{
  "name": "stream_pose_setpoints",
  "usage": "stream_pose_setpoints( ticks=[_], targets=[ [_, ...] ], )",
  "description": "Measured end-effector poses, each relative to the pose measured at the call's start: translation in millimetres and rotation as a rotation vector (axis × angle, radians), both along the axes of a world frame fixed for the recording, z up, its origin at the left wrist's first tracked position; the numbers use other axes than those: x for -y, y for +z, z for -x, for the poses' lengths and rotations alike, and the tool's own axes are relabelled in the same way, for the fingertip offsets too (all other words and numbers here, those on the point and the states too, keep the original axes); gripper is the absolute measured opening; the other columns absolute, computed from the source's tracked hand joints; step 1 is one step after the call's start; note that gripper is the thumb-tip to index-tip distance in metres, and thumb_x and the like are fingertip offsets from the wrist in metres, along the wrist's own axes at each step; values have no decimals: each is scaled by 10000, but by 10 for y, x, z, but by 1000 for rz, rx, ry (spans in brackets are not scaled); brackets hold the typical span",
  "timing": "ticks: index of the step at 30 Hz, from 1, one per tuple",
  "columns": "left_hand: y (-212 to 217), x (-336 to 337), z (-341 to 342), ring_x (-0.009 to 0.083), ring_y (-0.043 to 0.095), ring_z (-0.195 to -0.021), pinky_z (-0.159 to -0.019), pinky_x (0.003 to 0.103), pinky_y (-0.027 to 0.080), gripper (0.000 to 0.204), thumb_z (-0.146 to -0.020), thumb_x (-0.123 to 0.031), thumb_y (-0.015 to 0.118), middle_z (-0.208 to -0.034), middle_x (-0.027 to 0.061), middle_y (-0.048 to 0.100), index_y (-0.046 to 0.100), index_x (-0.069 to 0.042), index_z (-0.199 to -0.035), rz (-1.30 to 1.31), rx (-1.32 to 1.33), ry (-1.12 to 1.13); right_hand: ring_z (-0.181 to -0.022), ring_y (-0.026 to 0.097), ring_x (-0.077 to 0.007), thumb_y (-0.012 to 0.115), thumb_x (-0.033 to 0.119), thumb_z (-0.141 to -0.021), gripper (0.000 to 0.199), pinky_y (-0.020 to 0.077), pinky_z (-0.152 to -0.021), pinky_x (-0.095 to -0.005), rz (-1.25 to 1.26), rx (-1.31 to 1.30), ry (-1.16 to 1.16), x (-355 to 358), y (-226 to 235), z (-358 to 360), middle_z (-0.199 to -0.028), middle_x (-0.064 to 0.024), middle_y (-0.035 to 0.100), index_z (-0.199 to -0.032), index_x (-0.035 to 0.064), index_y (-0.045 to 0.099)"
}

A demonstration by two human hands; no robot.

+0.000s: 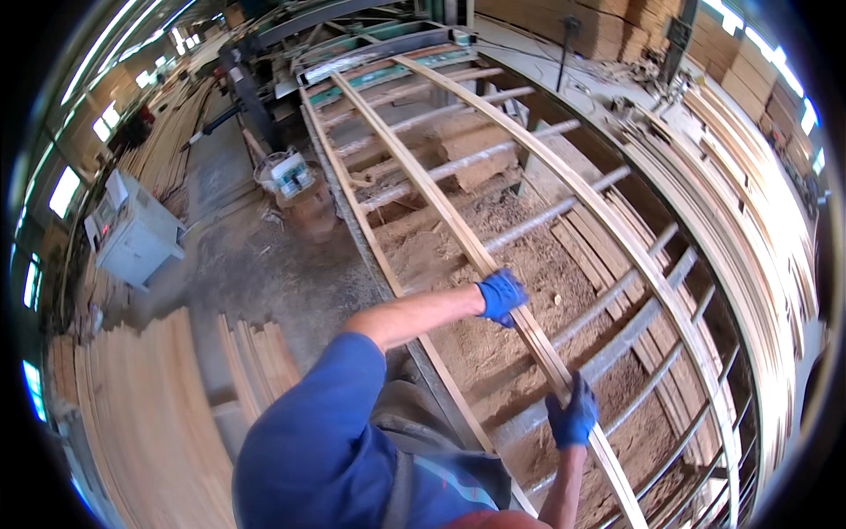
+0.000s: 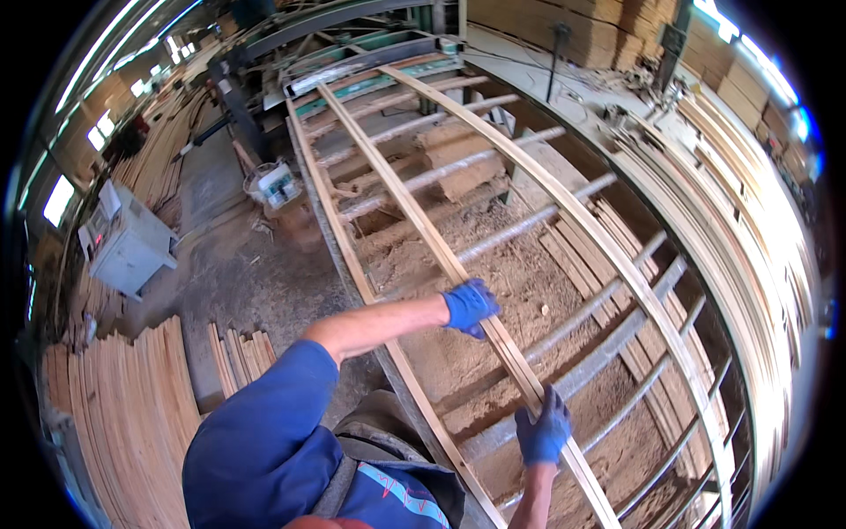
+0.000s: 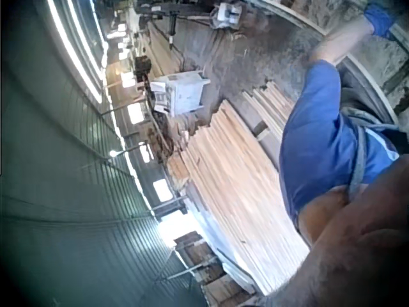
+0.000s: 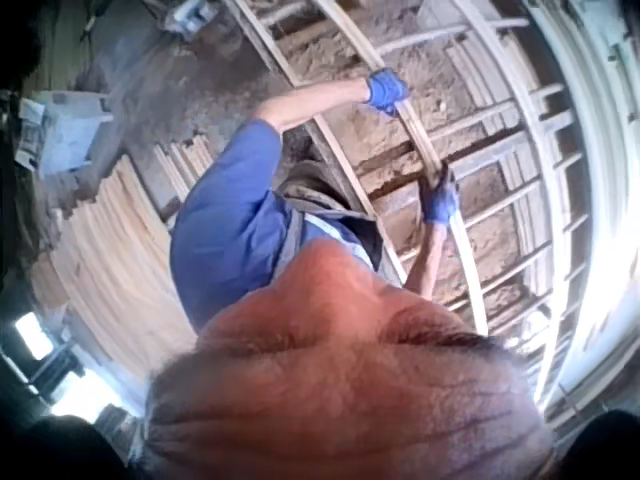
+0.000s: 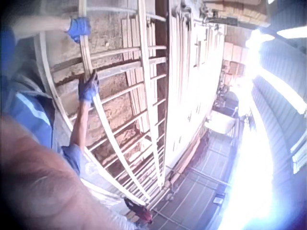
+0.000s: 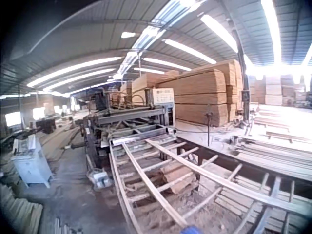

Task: The person picks up long wooden planks from a pile on the floor and places them onto a metal rack. They use a white block to wipe the surface of the rack and the planks. The person continues to stack the planks on the rack, occasionally adjusting their position.

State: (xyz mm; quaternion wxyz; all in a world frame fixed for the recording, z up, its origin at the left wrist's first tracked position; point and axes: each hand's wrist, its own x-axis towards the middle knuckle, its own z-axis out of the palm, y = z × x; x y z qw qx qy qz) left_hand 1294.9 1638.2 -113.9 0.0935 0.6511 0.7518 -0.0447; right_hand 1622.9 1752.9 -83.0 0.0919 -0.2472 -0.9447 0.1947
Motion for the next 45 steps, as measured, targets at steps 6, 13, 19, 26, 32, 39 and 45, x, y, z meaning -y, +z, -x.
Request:
stream_pose_setpoints(
  ticks=[6,13,19,26,32,39,45],
  targets=[
    [357,703,174,348,553,-1215,-1091,450,371,743,-848,-570,593,-1328,168,589,511,-76,-1397,-354,197,-56,-953,647,-431,592,473,-916,521,507,-853,-498,118,-47,-23,-34,-486,1337,-1012,-232,693,-1211,46,633],
    [307,2819,1350,340,593,-1158,-1058,453,416,596,-928,-539,545,-1265,162,630,565,-129,-1360,-423,424,254,-838,693,-348,529,494,-950,489,512,-755,-437,270,183,-136,-71,-696,1677,-870,-207,704,-959,47,726],
    [158,4516,1770,360,663,-993,-890,419,533,451,-910,-442,640,-1179,171,670,657,-95,-1198,-570,437,600,-819,700,-247,645,480,-873,455,546,-771,-391,95,570,-73,-368,-470,1781,-899,-135,738,-1022,62,745],
    [-314,5364,2017,346,674,-963,-848,416,541,365,-903,-419,646,-1105,147,696,715,-97,-1063,-347,478,958,-929,687,-354,578,343,-906,292,549,-795,-454,-3,440,190,592,424,4446,-987,-173,713,-989,97,714],
    [-1072,6184,2326,333,677,-930,-826,400,540,339,-907,-393,638,-1065,146,700,703,-82,-1027,-335,561,1271,-934,694,-339,666,334,-879,320,547,-846,-412,32,3,665,1835,601,6327,-1028,-146,724,-1080,90,717],
    [-2187,7396,1440,227,673,-715,-584,352,464,346,-989,-396,538,-860,114,701,645,-67,-982,-640,1606,2519,-1058,660,-163,635,134,-960,365,535,-918,-288,956,20,881,4374,451,7676,-1178,-112,688,-1312,45,598],
    [-3110,8092,1920,184,659,-723,-597,334,514,245,-963,-338,626,-849,63,692,669,-97,-978,-771,1922,2350,-1050,632,-372,583,271,-957,309,493,-898,-451,619,-167,975,5691,-2170,9784,-1074,-204,679,-1157,45,651]
  ],
)
